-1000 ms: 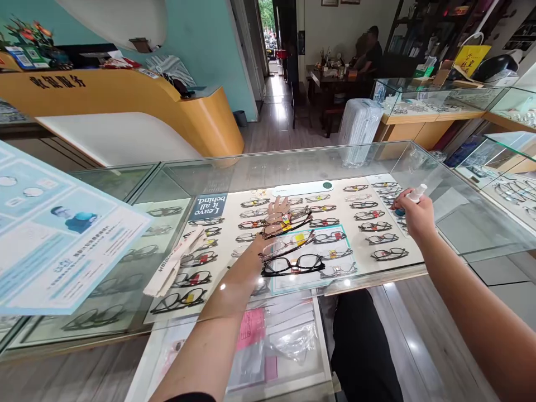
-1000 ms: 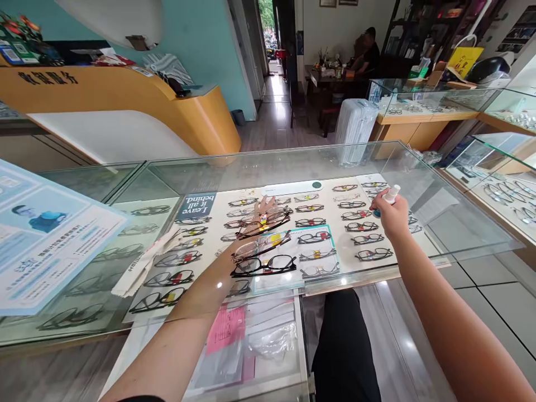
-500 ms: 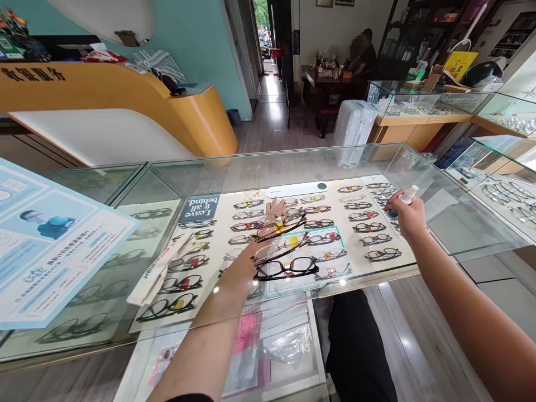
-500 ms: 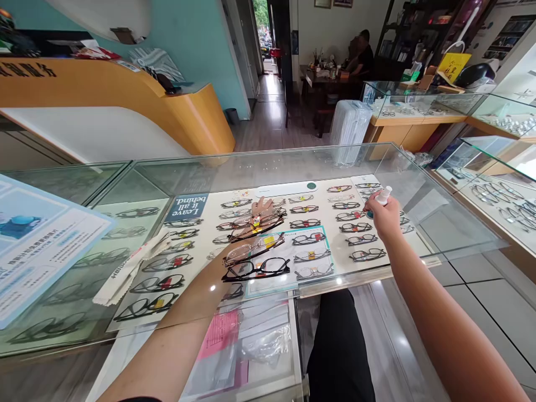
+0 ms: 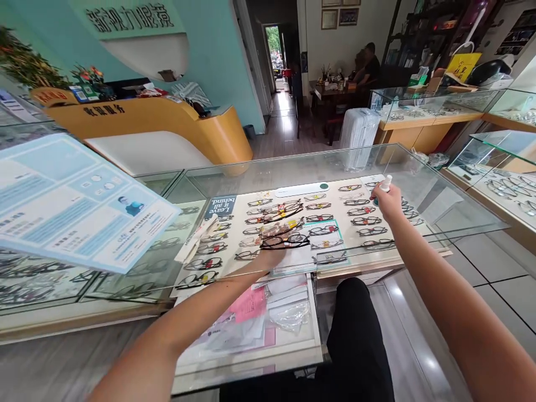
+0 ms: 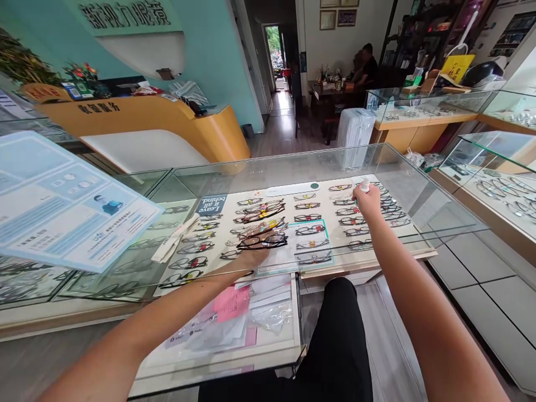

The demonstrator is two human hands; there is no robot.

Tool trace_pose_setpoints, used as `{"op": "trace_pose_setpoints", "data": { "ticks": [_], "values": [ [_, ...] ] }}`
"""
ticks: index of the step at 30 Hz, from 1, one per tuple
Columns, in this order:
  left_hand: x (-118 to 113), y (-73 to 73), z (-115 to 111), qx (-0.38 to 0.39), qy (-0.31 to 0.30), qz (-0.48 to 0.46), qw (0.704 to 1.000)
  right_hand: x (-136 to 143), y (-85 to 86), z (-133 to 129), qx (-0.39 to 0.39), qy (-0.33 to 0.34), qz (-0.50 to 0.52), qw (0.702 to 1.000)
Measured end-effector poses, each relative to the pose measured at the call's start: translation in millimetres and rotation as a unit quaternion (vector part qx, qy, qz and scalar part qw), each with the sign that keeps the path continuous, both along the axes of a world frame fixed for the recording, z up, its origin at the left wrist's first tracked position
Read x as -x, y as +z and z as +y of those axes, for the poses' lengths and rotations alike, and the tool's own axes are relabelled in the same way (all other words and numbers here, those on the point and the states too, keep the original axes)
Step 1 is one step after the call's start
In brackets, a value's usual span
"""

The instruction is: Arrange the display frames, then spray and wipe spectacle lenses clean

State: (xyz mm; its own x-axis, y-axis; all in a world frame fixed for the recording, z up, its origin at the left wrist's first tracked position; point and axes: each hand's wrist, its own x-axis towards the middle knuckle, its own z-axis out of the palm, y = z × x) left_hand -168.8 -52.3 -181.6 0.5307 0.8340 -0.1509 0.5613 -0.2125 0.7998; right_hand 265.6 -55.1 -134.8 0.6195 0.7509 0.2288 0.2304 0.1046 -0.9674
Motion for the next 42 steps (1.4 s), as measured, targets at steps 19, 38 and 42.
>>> {"op": "trace_pose_setpoints", "data": {
  "ticks": [19,38,42],
  "values": [
    [28.9,176.8,-158.8,-0.124,-0.248,0.145,0.95,-1.6,1.4,4.2,-0.012,0.007,-0.005,1.0],
    [-59.6,117.4,183.3,-0.311,-0.038,0.342,0.886,-15.3,-15.5,14.6,0.006,0.015,0.012,1.0],
    [-62.4,101.1,212.3,-0.304,-0.027,0.355,0.884,-12.8,-14.0,11.0,-0.001,0.015,0.016,1.0]
  ]
}}
